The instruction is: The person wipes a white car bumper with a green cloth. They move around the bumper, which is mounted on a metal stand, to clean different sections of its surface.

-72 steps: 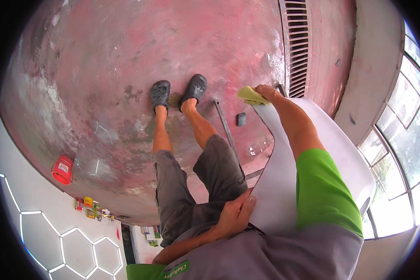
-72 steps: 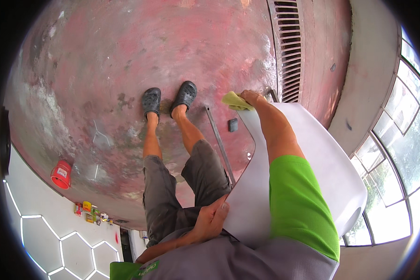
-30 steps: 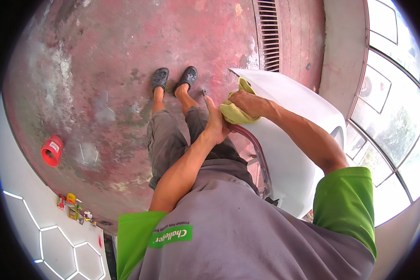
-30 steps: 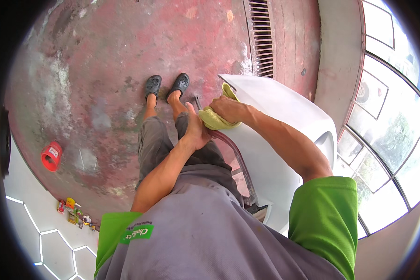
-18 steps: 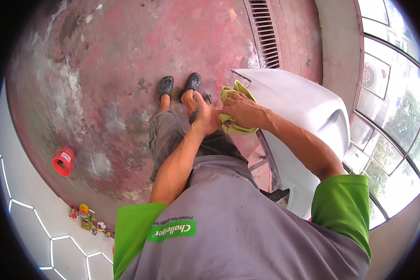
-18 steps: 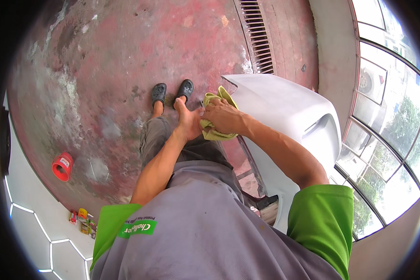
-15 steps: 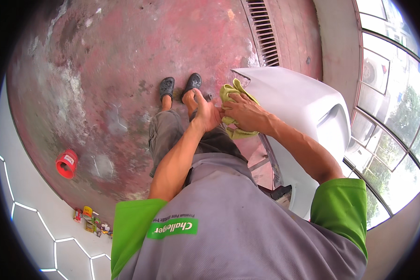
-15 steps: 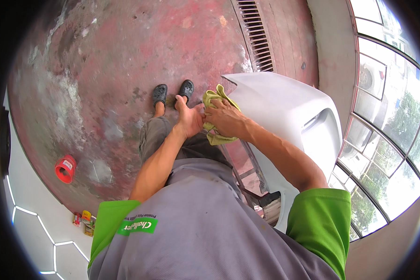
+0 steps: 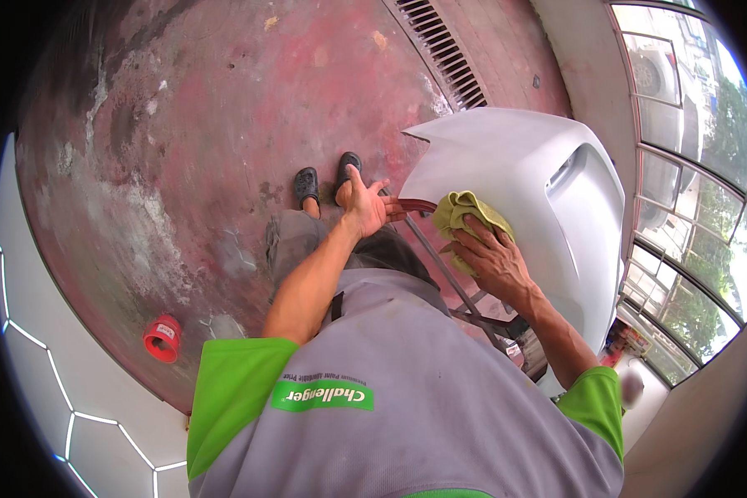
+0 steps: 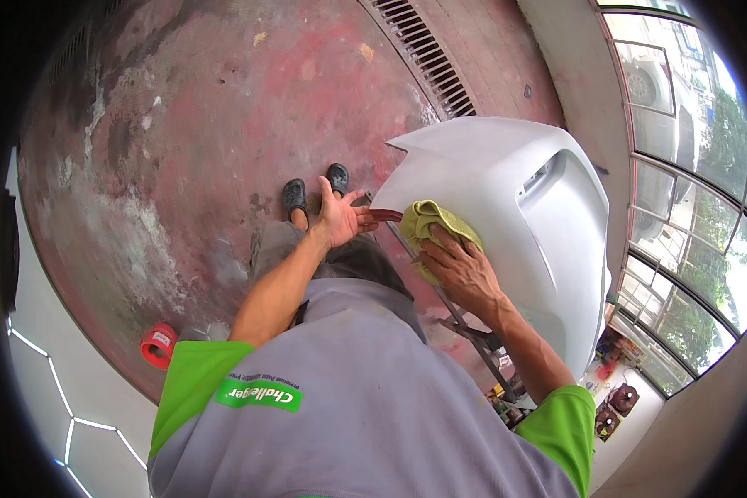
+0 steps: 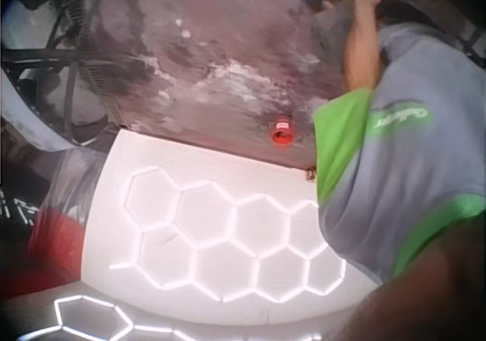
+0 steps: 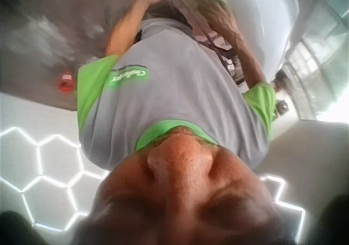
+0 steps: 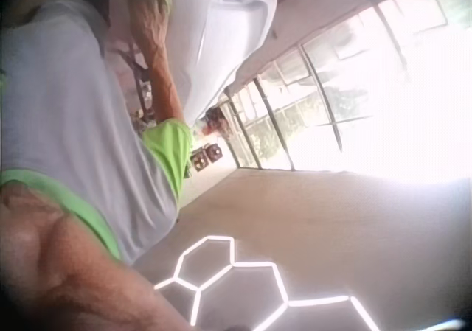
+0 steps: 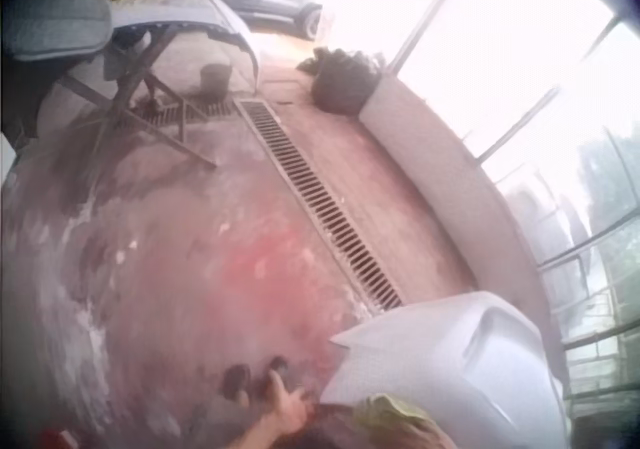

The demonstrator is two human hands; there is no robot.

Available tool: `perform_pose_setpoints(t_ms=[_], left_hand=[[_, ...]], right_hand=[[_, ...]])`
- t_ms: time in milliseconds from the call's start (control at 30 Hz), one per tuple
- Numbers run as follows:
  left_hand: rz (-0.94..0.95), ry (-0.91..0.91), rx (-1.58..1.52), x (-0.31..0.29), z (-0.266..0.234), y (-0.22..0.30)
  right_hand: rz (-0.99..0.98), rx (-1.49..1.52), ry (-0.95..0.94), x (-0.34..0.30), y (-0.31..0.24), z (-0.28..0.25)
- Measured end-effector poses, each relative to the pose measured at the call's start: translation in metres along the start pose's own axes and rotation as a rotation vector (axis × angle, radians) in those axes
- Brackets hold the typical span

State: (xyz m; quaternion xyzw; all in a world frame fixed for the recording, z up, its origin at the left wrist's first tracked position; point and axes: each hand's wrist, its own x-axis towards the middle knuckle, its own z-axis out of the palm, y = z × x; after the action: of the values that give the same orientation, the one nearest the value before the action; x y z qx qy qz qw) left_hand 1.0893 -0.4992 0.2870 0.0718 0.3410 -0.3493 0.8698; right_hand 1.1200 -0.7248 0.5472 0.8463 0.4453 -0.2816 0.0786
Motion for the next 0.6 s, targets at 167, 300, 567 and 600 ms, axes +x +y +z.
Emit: perform_pose_setpoints(t_ms=[167,300,567,600], left_hand=[[0.083,0.063,0.018,0.003,0.011,-0.015],[0.213,0.100,-0.138,-0.003,0.028,-0.024],[0.167,0.182,-0.103,0.004,0.023,-0.034],[0.182,0.173,-0.061,0.004,0.025,-0.035]], right_hand=[[0.074,0.196,0.053,0.082,-0.009,-0.005],[0.065,0.237,-0.347,0.190,0.012,0.029],[0.112,0.066,-0.701,0.291,0.158,0.153],[0.117,0.062,-0.688,0.300,0.181,0.183]])
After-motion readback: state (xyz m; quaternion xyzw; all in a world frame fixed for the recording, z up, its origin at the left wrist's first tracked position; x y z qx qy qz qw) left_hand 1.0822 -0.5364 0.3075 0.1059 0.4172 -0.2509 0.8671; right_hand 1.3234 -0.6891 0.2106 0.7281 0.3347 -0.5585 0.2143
